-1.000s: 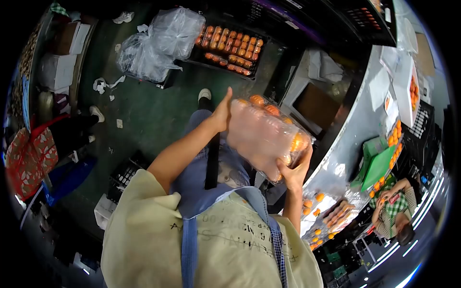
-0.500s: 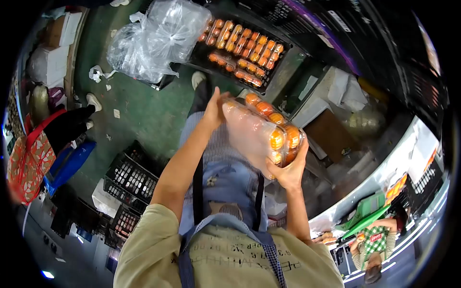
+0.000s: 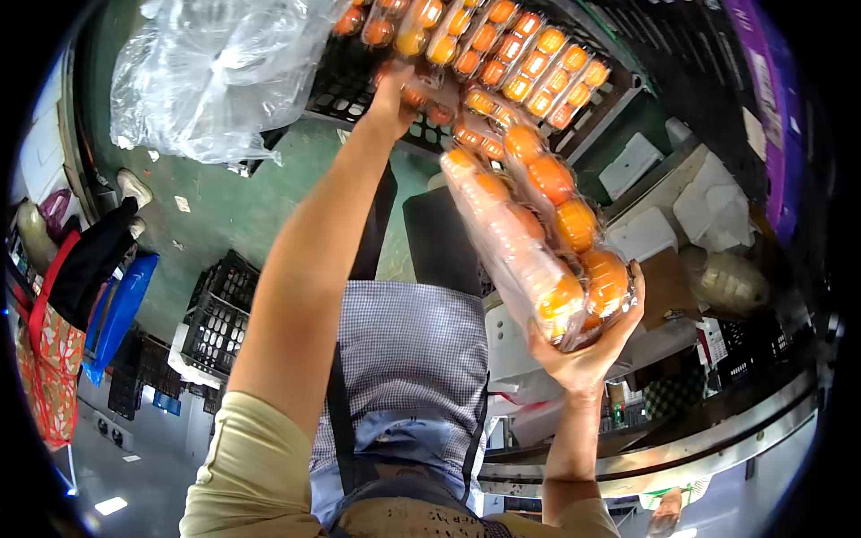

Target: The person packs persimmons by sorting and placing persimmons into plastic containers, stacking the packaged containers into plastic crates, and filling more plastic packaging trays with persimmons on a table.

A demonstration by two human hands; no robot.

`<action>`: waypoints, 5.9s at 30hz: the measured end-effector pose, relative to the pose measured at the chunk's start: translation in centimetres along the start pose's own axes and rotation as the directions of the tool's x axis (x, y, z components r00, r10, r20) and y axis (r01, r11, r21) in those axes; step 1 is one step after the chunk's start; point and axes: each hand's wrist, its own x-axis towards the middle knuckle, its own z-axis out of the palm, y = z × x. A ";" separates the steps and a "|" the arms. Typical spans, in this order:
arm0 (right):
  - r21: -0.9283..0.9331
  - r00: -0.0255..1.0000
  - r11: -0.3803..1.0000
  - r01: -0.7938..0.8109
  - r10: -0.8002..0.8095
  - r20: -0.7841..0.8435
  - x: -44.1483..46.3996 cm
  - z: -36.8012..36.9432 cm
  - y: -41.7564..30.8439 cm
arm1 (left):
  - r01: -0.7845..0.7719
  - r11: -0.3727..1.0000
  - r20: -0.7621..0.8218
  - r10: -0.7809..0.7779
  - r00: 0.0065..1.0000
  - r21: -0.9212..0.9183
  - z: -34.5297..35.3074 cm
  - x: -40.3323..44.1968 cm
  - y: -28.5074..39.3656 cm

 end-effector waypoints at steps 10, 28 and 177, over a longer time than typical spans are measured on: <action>-0.223 0.785 0.769 0.599 -0.509 0.352 7.9 6.4 -0.2 | 0.313 0.814 0.023 -0.371 0.928 0.489 -1.5 3.6 7.1; -0.252 0.840 0.802 0.542 -0.505 0.201 11.7 13.3 1.4 | 0.123 0.988 0.181 -0.105 0.978 -0.092 -3.4 -3.8 5.2; -0.364 0.786 0.697 0.618 -0.526 0.325 15.2 24.4 7.9 | -0.227 0.279 -0.020 0.670 0.742 0.933 -0.8 -4.9 5.0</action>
